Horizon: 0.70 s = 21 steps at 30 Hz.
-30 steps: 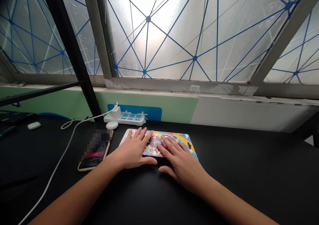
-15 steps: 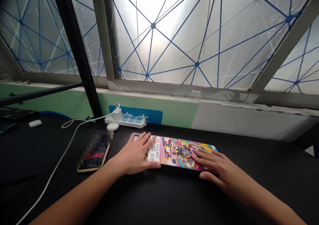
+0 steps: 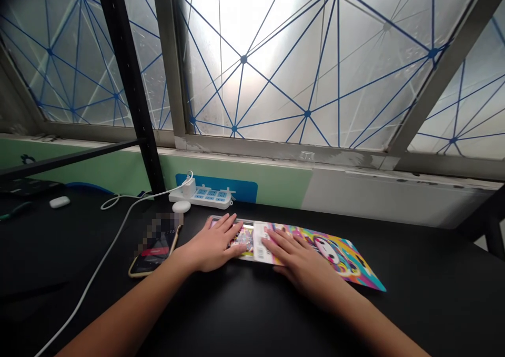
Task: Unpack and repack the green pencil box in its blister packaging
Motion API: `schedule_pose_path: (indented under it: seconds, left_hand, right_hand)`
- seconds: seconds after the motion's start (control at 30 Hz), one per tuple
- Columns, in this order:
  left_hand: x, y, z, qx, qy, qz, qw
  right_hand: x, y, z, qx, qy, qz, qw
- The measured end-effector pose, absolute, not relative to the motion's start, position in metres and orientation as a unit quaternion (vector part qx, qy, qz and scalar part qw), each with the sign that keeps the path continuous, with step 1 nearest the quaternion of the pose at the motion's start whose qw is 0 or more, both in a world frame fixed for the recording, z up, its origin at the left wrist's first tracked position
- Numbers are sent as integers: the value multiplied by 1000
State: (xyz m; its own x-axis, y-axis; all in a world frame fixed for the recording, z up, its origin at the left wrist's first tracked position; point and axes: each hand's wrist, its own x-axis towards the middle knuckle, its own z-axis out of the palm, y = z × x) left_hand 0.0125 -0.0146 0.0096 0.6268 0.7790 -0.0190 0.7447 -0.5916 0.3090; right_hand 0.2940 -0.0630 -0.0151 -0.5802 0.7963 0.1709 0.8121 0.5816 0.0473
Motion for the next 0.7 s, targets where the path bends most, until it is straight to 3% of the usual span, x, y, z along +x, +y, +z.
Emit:
schedule_pose_path:
  seconds: [0.2,0.37,0.6,0.7]
  left_hand:
    - [4,-5,9,893,424,42,141]
    - [0,6,3,883,448,86,112]
    - [12,4,0,876,461,109,86]
    - [14,2,0,876,462,114,74]
  right_hand:
    - [396,-95,-29,-471,-853,-180,138]
    - [386,-127,-5,-457,-816,-276,222]
    - [241,-157,-10,-282,-935,-193,94]
    - [194,-138,-18,-312,-941,-99,89]
